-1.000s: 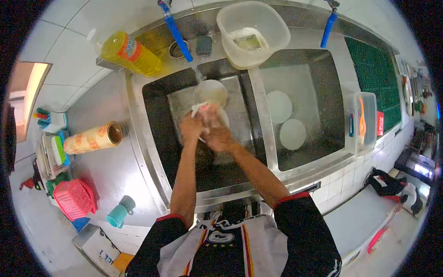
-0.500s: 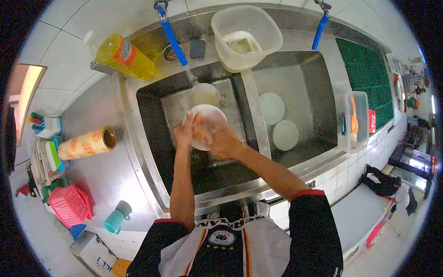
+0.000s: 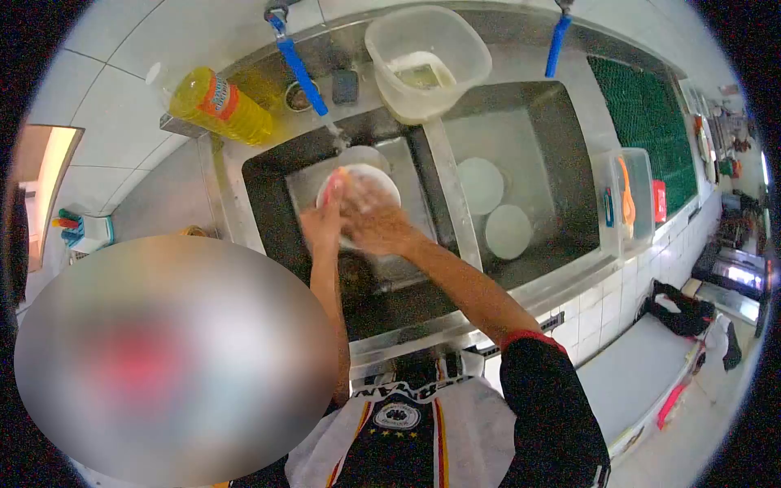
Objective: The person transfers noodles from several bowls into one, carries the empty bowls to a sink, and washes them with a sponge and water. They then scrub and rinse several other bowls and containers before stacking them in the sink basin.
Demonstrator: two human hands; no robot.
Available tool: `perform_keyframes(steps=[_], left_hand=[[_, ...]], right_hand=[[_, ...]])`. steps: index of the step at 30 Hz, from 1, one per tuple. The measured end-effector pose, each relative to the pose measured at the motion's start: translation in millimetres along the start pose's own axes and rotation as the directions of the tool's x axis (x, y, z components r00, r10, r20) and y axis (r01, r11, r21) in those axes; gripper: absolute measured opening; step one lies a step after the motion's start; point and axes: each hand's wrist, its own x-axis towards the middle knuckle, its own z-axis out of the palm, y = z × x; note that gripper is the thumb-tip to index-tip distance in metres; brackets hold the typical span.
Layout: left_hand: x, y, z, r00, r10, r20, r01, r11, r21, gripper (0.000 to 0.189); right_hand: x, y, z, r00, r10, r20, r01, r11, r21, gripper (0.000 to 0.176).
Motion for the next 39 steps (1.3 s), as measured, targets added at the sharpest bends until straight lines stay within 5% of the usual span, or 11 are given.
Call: perform_keyframes(steps=[9, 12, 15, 16, 17, 20, 21, 24, 30, 35, 39], left_hand=[[0, 19, -3, 0.999, -0.037, -0.016, 0.037, 0.999, 0.025, 0.048], [7, 30, -19, 0.991, -0.106, 0.086, 0.114, 0.990, -0.088, 0.049], [1, 23, -14, 0.986, -0.117, 0.115, 0.088, 0.969, 0.233, 0.046], [0, 25, -13, 0.993, 0.019, 0.115, -0.033, 0.991, 0.126, 0.045], [2, 26, -11, 0.980, 0.160, 0.116, -0.160, 0.987, -0.007, 0.045], [13, 28, -25, 0.780, -0.280, 0.559, 0.506, 0.809, -0.300, 0.046], [78, -77, -24, 0.822, -0.137, 0.552, 0.265, 0.951, -0.158, 0.052], [44, -31, -39, 0.564, -0.236, 0.792, 0.544, 0.827, -0.140, 0.073], [-48, 6, -14, 0.833, -0.054, 0.551, 0.487, 0.546, -0.682, 0.077], [-57, 21, 15, 0.969, -0.083, 0.232, 0.246, 0.296, -0.923, 0.076], [-44, 28, 5, 0.971, -0.025, 0.236, 0.229, 0.366, -0.902, 0.080]], right_hand=[[0, -10, 20, 0.979, 0.168, -0.114, -0.158, 0.983, 0.090, 0.061], [-9, 0, -10, 0.994, -0.103, 0.034, 0.099, 0.990, 0.103, 0.061], [9, 17, -32, 0.990, -0.056, -0.131, 0.047, 0.996, -0.073, 0.058], [18, 2, -41, 0.984, 0.136, -0.113, -0.106, 0.966, 0.235, 0.060], [21, 7, 22, 0.978, -0.053, -0.202, 0.049, 0.999, -0.021, 0.057], [7, 3, 82, 0.901, -0.293, -0.319, 0.361, 0.916, 0.177, 0.071], [9, -18, -34, 0.961, -0.248, 0.120, 0.222, 0.955, 0.196, 0.064], [2, -7, 1, 0.910, -0.336, 0.244, 0.355, 0.934, -0.037, 0.047], [18, -31, -72, 0.796, -0.479, 0.369, 0.460, 0.876, 0.144, 0.019], [26, -9, -75, 0.996, 0.031, -0.086, 0.038, 0.715, 0.698, 0.031], [32, -2, -72, 0.714, 0.633, -0.300, 0.003, 0.425, 0.905, 0.033]])
